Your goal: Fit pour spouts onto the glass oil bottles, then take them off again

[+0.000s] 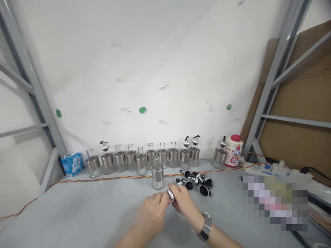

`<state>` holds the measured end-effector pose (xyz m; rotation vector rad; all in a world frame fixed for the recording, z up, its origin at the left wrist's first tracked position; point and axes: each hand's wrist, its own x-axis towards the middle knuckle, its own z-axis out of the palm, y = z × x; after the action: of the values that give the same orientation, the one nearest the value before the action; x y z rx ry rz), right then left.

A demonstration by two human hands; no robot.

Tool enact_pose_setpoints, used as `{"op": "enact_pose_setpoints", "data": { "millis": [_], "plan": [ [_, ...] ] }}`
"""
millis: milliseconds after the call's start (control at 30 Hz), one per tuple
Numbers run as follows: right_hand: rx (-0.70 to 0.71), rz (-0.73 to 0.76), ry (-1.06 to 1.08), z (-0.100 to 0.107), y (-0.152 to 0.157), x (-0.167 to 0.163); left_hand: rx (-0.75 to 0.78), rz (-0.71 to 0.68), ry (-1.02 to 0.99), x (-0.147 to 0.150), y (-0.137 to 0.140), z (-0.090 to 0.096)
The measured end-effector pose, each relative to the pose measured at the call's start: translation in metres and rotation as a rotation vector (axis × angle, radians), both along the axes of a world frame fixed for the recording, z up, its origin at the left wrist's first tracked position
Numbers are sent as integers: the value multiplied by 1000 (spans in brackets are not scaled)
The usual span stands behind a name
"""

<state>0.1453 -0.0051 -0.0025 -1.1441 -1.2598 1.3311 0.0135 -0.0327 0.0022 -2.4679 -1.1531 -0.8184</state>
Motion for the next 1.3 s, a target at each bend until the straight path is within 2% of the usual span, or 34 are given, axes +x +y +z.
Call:
{"op": "enact_pose_setpoints", "data": {
  "millis": [67,133,200,333,400,467,567,633,667,700,733,867,933,1100,1300],
  "plan": [
    [-56,-5,66,-3,3,-1,-42,-4,-38,2,-3,-2],
    [-29,-48,95,-5,2,-1,-166,-22,-165,6,-5,-3],
    [31,-88,48,-4,-1,-1,-387,-45,-348,11,-6,-4],
    [217,-134,-180,3,-12,2,-962,-51,-801,18,-7,4],
    [351,-163,-302,6,-17,5,-1200,-110,-984,18,-7,12],
    [548,-184,-430,7,-19,10,-1417,-215,-1085,14,-6,21],
    [983,-163,-601,5,-18,18,-1719,-294,-1077,5,-4,30],
    [1207,-121,-643,4,-15,22,-1770,-305,-1031,2,-1,29],
    [1233,-99,-637,4,-14,23,-1716,-302,-1019,3,0,27],
    [1188,-78,-609,5,-12,22,-1607,-284,-1017,4,1,24],
    [1075,-56,-554,6,-11,21,-1458,-249,-1013,5,1,21],
    [372,54,-162,12,-10,11,-820,-104,-816,8,-4,16],
    [206,95,-27,16,-13,7,-610,-101,-664,6,-8,17],
    [204,93,65,21,-19,6,-265,-129,-428,0,-9,18],
    [104,61,124,19,-21,2,10,-109,-191,-3,1,8]
  ]
}}
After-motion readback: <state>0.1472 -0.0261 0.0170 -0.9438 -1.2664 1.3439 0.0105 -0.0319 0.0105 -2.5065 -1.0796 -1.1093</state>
